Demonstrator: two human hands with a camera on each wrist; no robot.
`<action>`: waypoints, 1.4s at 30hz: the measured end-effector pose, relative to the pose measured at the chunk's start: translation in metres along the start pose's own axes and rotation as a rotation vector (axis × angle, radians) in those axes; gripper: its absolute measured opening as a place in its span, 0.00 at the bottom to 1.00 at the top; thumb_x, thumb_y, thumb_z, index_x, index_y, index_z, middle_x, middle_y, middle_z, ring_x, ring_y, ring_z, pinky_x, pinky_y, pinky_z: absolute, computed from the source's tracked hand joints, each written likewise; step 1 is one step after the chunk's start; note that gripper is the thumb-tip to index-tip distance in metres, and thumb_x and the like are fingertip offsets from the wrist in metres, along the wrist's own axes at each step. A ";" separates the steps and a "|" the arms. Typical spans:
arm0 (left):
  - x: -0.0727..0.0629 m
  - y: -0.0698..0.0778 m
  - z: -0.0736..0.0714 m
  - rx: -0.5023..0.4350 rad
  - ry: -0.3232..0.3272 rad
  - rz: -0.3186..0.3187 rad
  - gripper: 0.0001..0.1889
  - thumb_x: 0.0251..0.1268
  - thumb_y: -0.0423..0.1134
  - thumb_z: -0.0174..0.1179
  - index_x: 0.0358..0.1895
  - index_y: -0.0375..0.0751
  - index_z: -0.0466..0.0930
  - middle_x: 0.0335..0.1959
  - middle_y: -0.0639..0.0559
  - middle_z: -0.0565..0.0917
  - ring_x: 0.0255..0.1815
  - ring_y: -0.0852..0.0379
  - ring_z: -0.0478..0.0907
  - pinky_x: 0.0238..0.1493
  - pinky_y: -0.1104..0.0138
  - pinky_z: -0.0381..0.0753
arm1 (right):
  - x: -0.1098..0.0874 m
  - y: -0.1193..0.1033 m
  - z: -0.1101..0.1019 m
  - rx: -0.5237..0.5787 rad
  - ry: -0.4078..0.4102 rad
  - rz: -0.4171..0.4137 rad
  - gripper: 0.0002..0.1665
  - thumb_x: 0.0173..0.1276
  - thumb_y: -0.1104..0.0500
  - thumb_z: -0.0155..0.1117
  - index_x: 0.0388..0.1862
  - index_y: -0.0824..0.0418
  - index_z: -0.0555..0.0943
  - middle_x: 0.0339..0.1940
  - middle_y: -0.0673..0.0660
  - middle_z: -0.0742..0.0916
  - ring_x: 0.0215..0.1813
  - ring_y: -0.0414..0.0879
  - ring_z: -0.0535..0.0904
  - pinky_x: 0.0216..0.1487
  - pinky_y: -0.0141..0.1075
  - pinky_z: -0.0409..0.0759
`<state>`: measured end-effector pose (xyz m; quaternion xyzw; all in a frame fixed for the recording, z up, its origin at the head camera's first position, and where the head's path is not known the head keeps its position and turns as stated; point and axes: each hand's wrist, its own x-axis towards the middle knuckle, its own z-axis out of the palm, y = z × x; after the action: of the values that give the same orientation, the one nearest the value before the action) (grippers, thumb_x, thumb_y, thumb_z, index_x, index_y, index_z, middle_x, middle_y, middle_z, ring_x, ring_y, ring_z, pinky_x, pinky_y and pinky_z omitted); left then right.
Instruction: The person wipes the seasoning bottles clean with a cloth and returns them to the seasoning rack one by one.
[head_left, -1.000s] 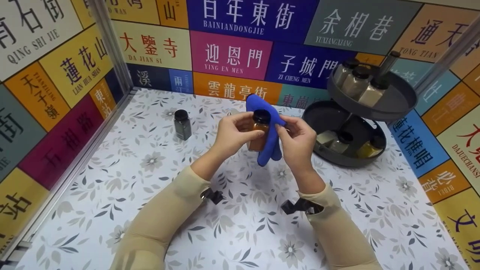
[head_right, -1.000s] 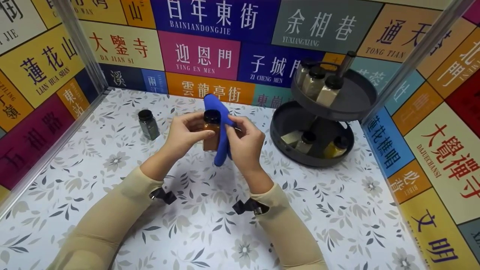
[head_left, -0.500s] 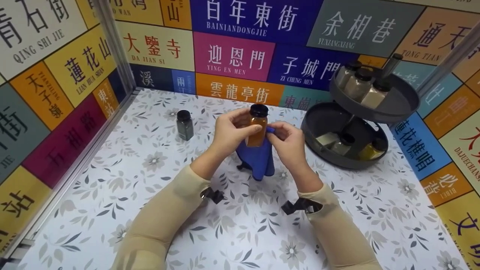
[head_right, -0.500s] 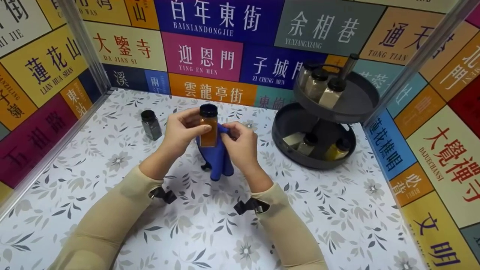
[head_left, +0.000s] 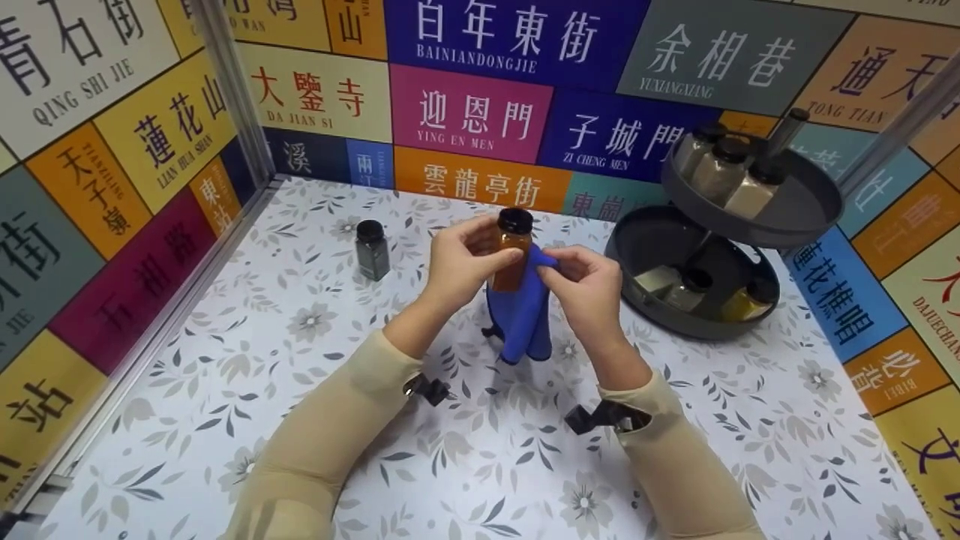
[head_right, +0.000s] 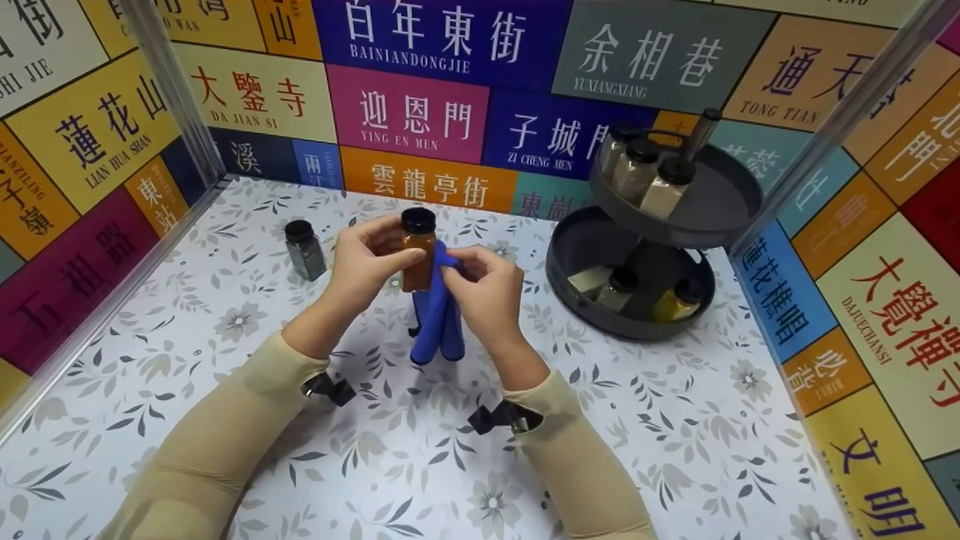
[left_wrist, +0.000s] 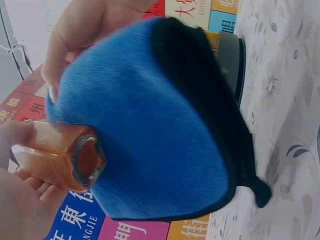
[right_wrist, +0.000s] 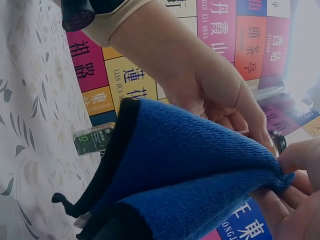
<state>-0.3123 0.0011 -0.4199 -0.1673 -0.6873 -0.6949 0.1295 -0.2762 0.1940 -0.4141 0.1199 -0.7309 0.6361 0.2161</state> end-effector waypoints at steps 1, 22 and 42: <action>0.000 0.000 0.001 0.011 -0.010 -0.010 0.28 0.58 0.36 0.80 0.63 0.36 0.86 0.52 0.41 0.92 0.52 0.51 0.91 0.58 0.61 0.89 | 0.000 -0.001 0.000 0.022 0.020 -0.015 0.11 0.62 0.73 0.75 0.44 0.72 0.90 0.39 0.58 0.94 0.41 0.40 0.92 0.45 0.31 0.89; -0.001 0.004 -0.005 0.047 0.036 0.014 0.26 0.59 0.36 0.80 0.61 0.37 0.87 0.51 0.42 0.92 0.53 0.51 0.90 0.58 0.62 0.88 | -0.004 0.007 0.007 -0.246 -0.119 0.014 0.10 0.58 0.69 0.80 0.39 0.63 0.92 0.38 0.62 0.94 0.39 0.43 0.91 0.43 0.27 0.86; -0.005 0.000 0.004 0.000 -0.239 0.019 0.27 0.58 0.35 0.80 0.62 0.37 0.87 0.52 0.43 0.92 0.51 0.52 0.90 0.58 0.61 0.88 | 0.013 0.008 -0.011 0.068 0.036 0.009 0.09 0.61 0.76 0.73 0.41 0.72 0.89 0.35 0.50 0.93 0.40 0.40 0.91 0.44 0.31 0.88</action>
<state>-0.3078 0.0053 -0.4214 -0.2554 -0.6961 -0.6688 0.0534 -0.2893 0.2071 -0.4140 0.1124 -0.7053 0.6636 0.2224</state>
